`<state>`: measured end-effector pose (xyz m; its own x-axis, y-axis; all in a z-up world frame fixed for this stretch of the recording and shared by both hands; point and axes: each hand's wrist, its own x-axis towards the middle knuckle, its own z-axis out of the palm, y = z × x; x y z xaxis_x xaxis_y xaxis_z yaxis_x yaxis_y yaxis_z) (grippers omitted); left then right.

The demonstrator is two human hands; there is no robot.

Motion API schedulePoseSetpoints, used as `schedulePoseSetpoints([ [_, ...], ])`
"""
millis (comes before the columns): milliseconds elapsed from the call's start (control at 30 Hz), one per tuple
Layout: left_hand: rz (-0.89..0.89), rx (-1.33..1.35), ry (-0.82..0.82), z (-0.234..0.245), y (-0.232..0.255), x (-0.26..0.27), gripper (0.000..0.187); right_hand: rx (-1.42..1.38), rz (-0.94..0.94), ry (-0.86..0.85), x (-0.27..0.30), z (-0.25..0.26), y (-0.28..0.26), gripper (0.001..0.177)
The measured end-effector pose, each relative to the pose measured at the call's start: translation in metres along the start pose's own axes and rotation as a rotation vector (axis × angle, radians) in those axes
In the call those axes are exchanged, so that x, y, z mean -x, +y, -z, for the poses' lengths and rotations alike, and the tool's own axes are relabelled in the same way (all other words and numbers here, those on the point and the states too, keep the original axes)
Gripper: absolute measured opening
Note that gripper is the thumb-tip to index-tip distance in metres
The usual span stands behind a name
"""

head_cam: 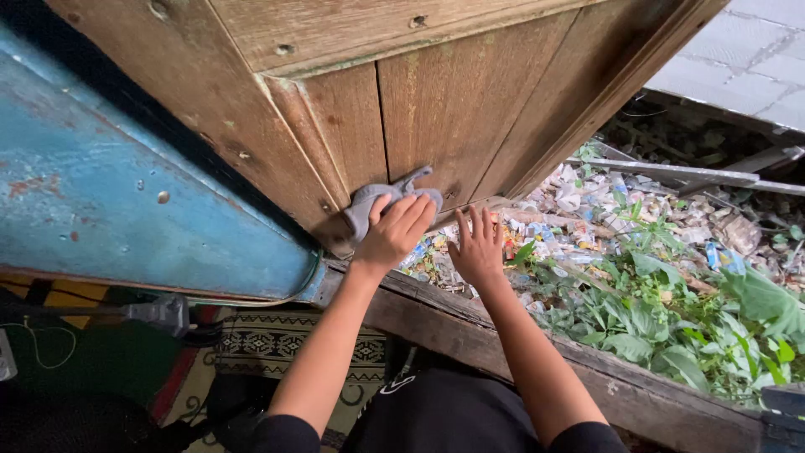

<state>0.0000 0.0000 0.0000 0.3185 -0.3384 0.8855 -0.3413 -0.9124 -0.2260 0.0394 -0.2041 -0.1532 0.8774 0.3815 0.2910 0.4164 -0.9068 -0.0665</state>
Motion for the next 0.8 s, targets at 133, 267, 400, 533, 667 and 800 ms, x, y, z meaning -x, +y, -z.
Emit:
schedulePoseSetpoints([
  [133, 0.015, 0.046, -0.017, 0.028, 0.006, -0.002, 0.018, -0.049, 0.016, -0.035, 0.026, 0.006, -0.014, 0.080],
  [267, 0.041, 0.083, -0.065, 0.034, 0.008, 0.015, 0.017, -0.129, -0.032, -0.090, 0.056, -0.011, -0.017, 0.080],
  [400, 0.097, 0.137, -0.224, 0.037, 0.025, 0.063, 0.012, -0.094, -0.110, -0.190, 0.101, -0.021, -0.011, 0.072],
  [533, 0.224, 0.278, -0.373, 0.036, 0.048, 0.128, 0.038, -0.121, -0.202, -0.314, 0.140, -0.015, -0.003, 0.066],
  [667, 0.316, 0.296, -0.489, 0.043, 0.069, 0.155, 0.038, -0.068, -0.235, -0.311, 0.160, -0.004, -0.003, 0.059],
  [800, 0.392, 0.399, -0.573, 0.049, 0.079, 0.166, 0.046, -0.131, -0.175, -0.235, 0.164, 0.011, -0.012, 0.055],
])
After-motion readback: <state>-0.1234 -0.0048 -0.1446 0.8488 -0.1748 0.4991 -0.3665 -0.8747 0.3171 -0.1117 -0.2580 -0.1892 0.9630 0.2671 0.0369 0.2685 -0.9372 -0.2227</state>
